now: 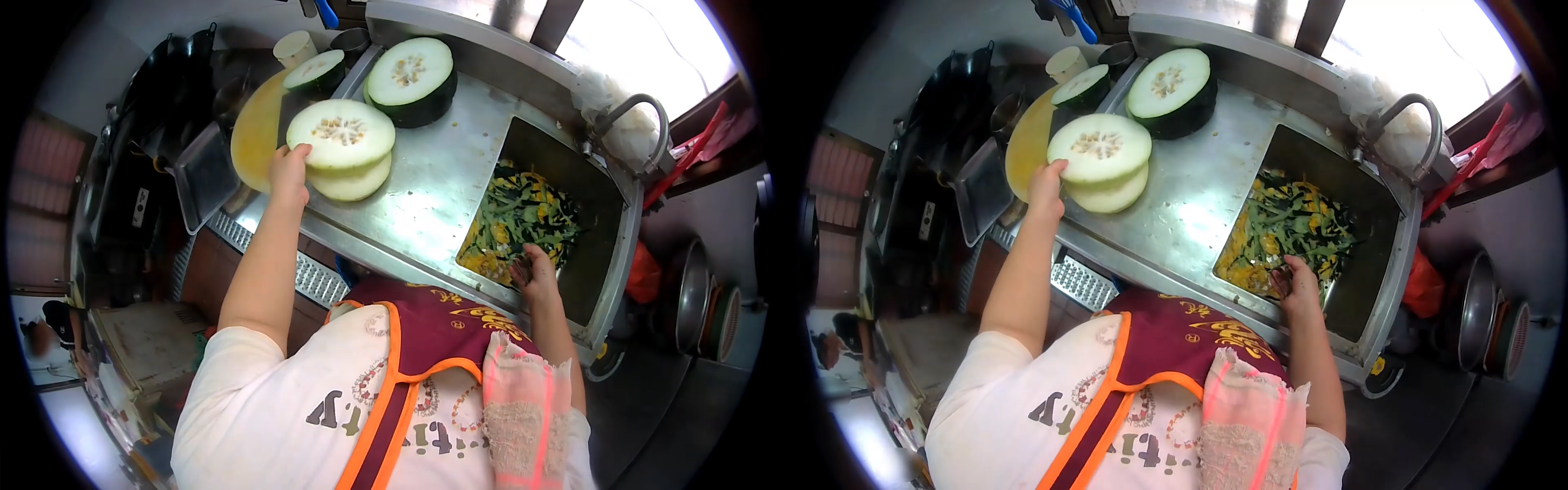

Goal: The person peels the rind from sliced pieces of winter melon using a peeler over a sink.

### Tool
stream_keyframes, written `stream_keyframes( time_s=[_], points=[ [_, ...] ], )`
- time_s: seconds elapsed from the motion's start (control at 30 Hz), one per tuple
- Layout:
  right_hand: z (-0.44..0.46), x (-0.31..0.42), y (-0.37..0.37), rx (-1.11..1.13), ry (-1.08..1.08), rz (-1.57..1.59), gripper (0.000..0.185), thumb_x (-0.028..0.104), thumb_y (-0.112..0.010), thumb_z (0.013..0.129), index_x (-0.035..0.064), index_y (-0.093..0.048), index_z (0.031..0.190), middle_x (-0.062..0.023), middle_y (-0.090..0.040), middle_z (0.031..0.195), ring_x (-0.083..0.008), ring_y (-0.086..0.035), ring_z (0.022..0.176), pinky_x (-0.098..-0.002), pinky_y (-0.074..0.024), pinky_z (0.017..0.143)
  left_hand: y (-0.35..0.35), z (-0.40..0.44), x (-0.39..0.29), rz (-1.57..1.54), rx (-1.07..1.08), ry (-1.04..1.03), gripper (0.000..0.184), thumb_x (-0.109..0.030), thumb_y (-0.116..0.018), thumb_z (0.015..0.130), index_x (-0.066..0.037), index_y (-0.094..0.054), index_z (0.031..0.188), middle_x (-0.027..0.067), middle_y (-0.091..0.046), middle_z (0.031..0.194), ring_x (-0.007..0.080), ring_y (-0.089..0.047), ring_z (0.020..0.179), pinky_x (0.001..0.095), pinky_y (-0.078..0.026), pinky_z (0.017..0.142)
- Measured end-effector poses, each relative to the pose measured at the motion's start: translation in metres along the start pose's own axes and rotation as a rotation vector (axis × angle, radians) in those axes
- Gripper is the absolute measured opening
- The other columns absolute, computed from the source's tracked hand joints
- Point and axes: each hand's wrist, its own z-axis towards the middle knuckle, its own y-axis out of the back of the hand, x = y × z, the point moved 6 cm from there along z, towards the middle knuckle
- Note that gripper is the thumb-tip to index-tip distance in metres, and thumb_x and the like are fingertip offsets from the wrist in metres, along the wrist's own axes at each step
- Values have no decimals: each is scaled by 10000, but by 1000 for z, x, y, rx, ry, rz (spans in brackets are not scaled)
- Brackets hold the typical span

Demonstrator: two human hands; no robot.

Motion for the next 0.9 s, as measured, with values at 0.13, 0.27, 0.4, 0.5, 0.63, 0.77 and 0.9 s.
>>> stream_keyframes(
  time_s=[0.13,0.27,0.4,0.5,0.63,0.77,0.9],
  points=[
    [-1,-6,-3,15,-9,-12,208,185,-657,773,82,-519,890,-58,-535,758,-183,-578,601,-320,-536,601,-4,-1,9,278,-154,-85,629,-223,-704,687,47,-476,1208,233,-383,1285,325,-470,1123,377,-396,946],
    [2,-13,-1,11,-23,1,223,186,-658,772,85,-508,903,-56,-523,775,-181,-562,656,-323,-540,623,-5,-4,1,385,-226,-178,703,-245,-719,668,18,-444,1260,245,-370,1284,352,-433,1155,398,-350,990],
    [-3,-12,-3,24,-22,-40,268,209,-661,772,85,-487,933,-52,-490,815,-179,-531,768,-342,-542,692,-25,-17,-46,733,-316,-500,729,-252,-724,661,8,-423,1272,228,-453,1210,361,-419,1153,410,-339,993],
    [-3,-9,-7,-11,-20,-2,208,159,-658,771,69,-523,901,-55,-520,779,-189,-570,595,-306,-551,595,-68,-16,-78,824,-101,-735,746,-269,-736,645,13,-426,1261,214,-490,1176,360,-426,1137,416,-348,980],
    [-5,-9,-15,28,-28,-8,192,150,-654,772,57,-532,888,-53,-513,766,-183,-562,575,-279,-553,567,-136,-15,-89,953,187,-790,744,-288,-739,644,-25,-438,1271,183,-480,1213,329,-422,1169,402,-349,984],
    [-10,-5,-19,49,-20,-18,180,150,-644,781,45,-540,883,-51,-508,752,-168,-552,550,-266,-550,532,-191,-10,-72,1154,359,-844,770,-330,-743,630,-31,-437,1270,165,-468,1235,320,-419,1169,401,-344,996],
    [-9,0,-12,43,-6,-15,201,155,-635,786,41,-540,921,-62,-506,791,-173,-560,576,-274,-556,544,-221,5,-51,1330,374,-735,744,-300,-751,623,-29,-450,1247,159,-466,1230,313,-428,1157,400,-360,985]
  ],
)
